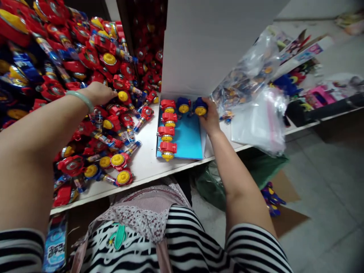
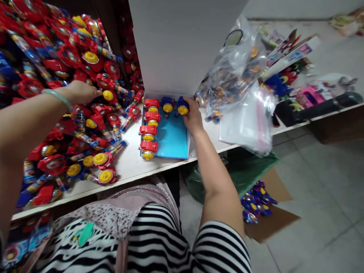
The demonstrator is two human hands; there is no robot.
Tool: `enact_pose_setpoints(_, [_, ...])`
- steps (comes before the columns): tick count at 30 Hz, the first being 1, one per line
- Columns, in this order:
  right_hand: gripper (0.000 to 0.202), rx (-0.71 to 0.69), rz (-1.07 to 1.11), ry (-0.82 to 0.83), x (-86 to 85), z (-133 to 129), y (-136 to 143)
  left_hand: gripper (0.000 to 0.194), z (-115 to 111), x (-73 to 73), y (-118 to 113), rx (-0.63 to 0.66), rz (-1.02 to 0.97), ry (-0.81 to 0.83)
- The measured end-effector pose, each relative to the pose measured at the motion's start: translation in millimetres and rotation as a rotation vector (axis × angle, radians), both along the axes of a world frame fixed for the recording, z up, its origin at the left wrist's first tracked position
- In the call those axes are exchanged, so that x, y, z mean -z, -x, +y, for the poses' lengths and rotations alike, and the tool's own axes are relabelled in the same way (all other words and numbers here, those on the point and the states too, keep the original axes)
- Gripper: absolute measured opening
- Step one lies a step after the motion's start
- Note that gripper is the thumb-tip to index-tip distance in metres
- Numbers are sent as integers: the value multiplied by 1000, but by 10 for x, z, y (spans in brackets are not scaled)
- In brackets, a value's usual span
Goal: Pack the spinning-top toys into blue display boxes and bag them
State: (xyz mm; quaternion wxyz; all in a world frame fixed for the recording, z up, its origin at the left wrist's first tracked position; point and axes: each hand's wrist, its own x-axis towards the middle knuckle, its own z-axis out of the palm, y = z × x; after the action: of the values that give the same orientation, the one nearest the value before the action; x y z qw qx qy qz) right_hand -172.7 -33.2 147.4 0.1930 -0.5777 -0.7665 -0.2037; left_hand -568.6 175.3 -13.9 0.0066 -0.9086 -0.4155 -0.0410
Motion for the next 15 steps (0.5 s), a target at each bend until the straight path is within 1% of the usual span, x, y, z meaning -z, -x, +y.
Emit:
enact_pose_setpoints(4, [61,-4,-65,84,-119,-6,-36,33,20,-23,-48,-37,-17,53])
enact_pose_setpoints(8, [65,-67,-71,168,-241,10,-123,36,-20,-69,-11,-19,97,-13])
enact_pose_setpoints(10, [64,-89,-78,164,-258,54,-159,39,-45,-88,7,5,136,-33])
enact_pose_setpoints(12, [61,-98,-70,126,-254,107,-192,42,-47,-96,14,15,159,-50])
enact_pose_setpoints(15, [60,-124,-30,138,-254,151,-242,39,23,-65,28,-5,152,-46])
